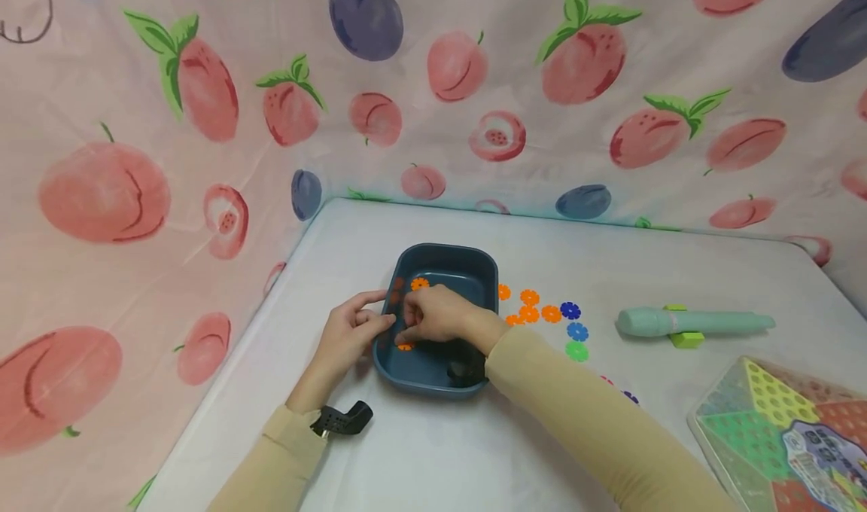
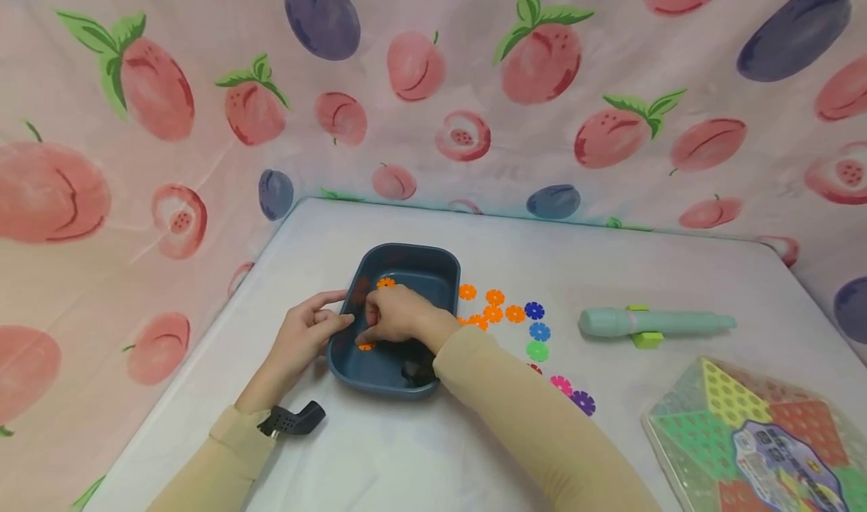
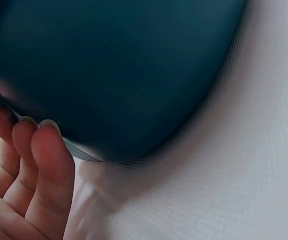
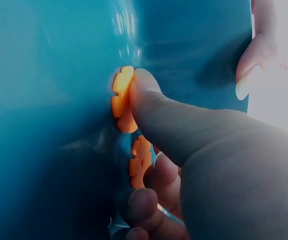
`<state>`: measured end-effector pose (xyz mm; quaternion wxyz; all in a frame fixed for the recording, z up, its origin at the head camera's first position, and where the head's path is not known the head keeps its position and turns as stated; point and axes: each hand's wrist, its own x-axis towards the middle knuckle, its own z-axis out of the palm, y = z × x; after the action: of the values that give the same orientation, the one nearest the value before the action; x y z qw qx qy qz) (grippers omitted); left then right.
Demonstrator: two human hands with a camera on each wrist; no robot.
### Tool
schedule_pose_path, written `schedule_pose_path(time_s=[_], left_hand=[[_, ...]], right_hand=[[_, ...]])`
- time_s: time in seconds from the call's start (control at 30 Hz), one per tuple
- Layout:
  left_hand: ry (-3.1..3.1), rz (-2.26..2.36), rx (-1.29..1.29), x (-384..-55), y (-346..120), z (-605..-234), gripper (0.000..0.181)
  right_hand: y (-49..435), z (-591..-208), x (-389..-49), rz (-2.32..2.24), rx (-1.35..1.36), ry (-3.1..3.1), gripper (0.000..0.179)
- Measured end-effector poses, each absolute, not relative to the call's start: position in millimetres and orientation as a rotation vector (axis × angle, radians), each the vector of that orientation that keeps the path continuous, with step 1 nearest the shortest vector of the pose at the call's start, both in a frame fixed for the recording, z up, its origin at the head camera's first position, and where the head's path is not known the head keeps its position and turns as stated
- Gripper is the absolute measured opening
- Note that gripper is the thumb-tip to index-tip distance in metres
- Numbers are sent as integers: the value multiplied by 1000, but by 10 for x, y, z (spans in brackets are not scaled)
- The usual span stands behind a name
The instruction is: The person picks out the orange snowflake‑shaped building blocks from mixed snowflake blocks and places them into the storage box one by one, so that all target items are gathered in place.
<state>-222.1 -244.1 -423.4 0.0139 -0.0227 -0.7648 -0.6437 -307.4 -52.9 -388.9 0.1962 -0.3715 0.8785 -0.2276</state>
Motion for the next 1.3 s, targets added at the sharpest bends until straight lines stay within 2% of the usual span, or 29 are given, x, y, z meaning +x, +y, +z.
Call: schedule_pose_path(time_s=[0.3,0.47,0.63,1.07,1.3], left_hand=[[-2384,-1999,-61,-2230,-2449,-4236,45],[-2383,-2006,-46,-2218,-2439,-4206,45],[-2391,-2010,-32,-2209,-2427,-4205,45],[-2403,-2027,-21,-2228,-2393,-4188,46],[-2398,-2034,12,-2206,-2379,-4196,45]], right_hand=[[-518,-3876,-3106,-744,-996,2512,29],[-480,-3785,-3116,-864,-936,2579,22],[-375,-3645,-3129,-901,-913,2651,23],[349,-3410,-2995,-1176,-798,2675,24],[805,-3549,-2993,-1260,-662,2682,25]])
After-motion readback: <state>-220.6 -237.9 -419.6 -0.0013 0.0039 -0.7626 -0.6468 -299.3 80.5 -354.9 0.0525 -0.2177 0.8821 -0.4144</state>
